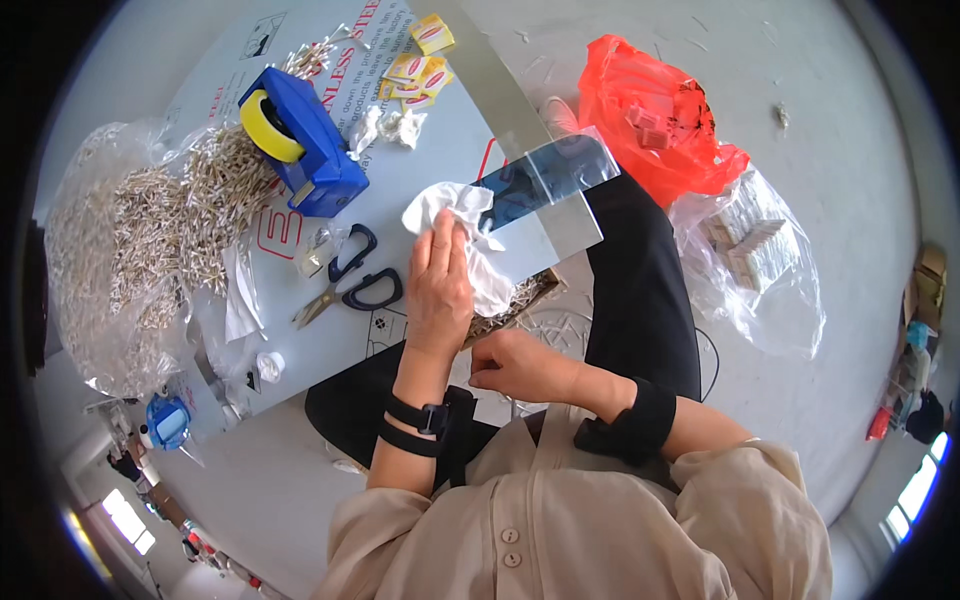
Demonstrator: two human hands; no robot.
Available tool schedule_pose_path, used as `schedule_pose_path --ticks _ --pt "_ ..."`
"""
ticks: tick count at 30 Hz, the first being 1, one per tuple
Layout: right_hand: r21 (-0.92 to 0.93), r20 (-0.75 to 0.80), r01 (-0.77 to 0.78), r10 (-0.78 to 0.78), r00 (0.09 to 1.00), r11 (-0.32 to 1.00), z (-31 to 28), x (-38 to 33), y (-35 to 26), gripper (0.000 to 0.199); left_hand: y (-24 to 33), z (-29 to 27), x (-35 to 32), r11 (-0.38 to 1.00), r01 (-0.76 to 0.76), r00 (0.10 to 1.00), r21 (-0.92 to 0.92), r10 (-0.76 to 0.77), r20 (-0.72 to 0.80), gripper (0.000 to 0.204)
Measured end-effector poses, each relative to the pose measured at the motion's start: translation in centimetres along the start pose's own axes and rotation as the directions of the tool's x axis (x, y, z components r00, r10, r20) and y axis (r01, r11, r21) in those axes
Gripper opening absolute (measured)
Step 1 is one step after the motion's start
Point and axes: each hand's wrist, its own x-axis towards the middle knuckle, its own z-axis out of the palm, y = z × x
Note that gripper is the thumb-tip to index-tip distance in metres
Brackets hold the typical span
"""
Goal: Packaging small metal components into plastic bags using a tape dispenser.
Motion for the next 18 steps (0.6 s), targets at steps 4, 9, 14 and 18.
schedule_pose_path --ticks 4,9,14,18 --pt "0.098 -0.093 -0.075 0.084 0.992 0.992 -1.8 -0.4 0.1 0.016 -0.6 1.0 2.5 0.981 -0.049 0.999 0.188 0.049 0.005 0.04" --pt "0.066 -0.141 -0.087 0.096 0.985 0.994 -2.1 -0.2 -0.5 0.015 -2.0 1.2 2.0 0.983 -0.122 0.989 0.138 0.131 -0.064 0.035" --pt "-0.19 -0.435 0.103 -0.178 0.883 0.976 -2.8 0.3 0.3 0.011 -2.4 -1.2 -0.8 0.993 -0.088 0.996 0.074 0.088 -0.006 0.024" --pt "-0.729 -0.465 0.001 -0.496 0.733 0.685 -5.4 2.2 -0.3 0.046 -3.4 -3.8 -1.5 0.997 0.077 0.972 -0.024 -0.08 -0.221 0.031"
